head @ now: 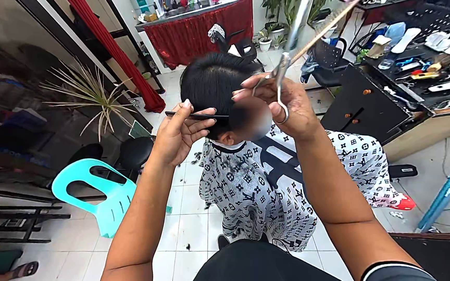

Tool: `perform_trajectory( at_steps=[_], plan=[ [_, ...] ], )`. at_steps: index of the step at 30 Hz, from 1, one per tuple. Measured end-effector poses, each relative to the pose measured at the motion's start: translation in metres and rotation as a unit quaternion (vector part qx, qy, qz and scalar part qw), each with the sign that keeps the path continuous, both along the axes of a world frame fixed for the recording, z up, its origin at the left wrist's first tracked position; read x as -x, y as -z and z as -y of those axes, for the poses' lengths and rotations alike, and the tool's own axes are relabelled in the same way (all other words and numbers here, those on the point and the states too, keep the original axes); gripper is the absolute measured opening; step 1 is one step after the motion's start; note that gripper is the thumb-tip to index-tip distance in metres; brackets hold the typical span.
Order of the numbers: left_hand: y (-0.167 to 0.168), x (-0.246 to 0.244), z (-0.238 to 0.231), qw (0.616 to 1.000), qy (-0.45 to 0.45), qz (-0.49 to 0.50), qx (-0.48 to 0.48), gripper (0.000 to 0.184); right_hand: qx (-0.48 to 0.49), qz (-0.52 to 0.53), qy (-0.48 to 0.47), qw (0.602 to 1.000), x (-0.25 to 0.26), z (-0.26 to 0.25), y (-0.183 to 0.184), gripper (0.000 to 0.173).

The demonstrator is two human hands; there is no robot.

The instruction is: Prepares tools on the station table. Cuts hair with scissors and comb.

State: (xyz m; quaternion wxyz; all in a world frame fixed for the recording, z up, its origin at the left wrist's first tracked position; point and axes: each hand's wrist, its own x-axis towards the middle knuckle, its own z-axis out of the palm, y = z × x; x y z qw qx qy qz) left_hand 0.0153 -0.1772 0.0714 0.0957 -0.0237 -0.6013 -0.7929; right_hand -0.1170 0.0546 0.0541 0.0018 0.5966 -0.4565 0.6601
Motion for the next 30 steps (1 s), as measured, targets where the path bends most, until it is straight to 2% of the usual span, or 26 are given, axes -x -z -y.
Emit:
perform_trajectory(
  at_steps=[3,6,9,12,16,18,22,24,27,30],
  plan=[
    [0.004,0.001,0.003,1.0,0.014,-0.01,-0.018,0.028,-0.01,-0.018,-0.04,0.999,0.001,0.017,-0.002,0.073],
    [0.01,0.0,0.004,0.999,0.019,-0.022,-0.021,0.028,-0.001,-0.008,-0.093,0.996,0.0,0.033,-0.001,0.069],
    [0.021,-0.005,0.003,0.999,0.014,-0.047,-0.002,0.024,-0.009,-0.015,-0.087,0.996,-0.001,0.038,0.0,0.065],
    [0.035,-0.007,0.009,0.995,0.019,-0.079,0.057,0.016,-0.016,0.007,-0.079,0.997,-0.002,0.033,0.001,0.059],
    [0.043,-0.009,0.021,0.973,0.041,-0.117,0.193,0.005,-0.014,0.023,-0.063,0.998,-0.007,0.022,-0.004,0.054],
    [0.042,-0.01,0.026,0.963,0.052,-0.138,0.226,0.009,-0.013,0.023,-0.062,0.998,-0.008,0.018,-0.008,0.053],
    [0.024,-0.009,0.03,0.953,0.085,-0.161,0.242,0.03,-0.016,0.021,-0.056,0.998,-0.011,0.011,-0.013,0.051],
    [0.009,-0.008,0.025,0.96,0.115,-0.124,0.223,0.035,-0.013,0.022,-0.054,0.998,-0.012,0.009,-0.015,0.05],
    [-0.01,-0.003,0.009,0.971,0.186,-0.041,0.144,0.043,-0.01,0.026,-0.054,0.998,-0.018,0.005,-0.017,0.051],
    [-0.02,0.011,-0.008,0.962,0.255,0.024,0.09,0.05,-0.008,0.029,-0.06,0.998,-0.024,0.005,-0.017,0.051]
  ],
)
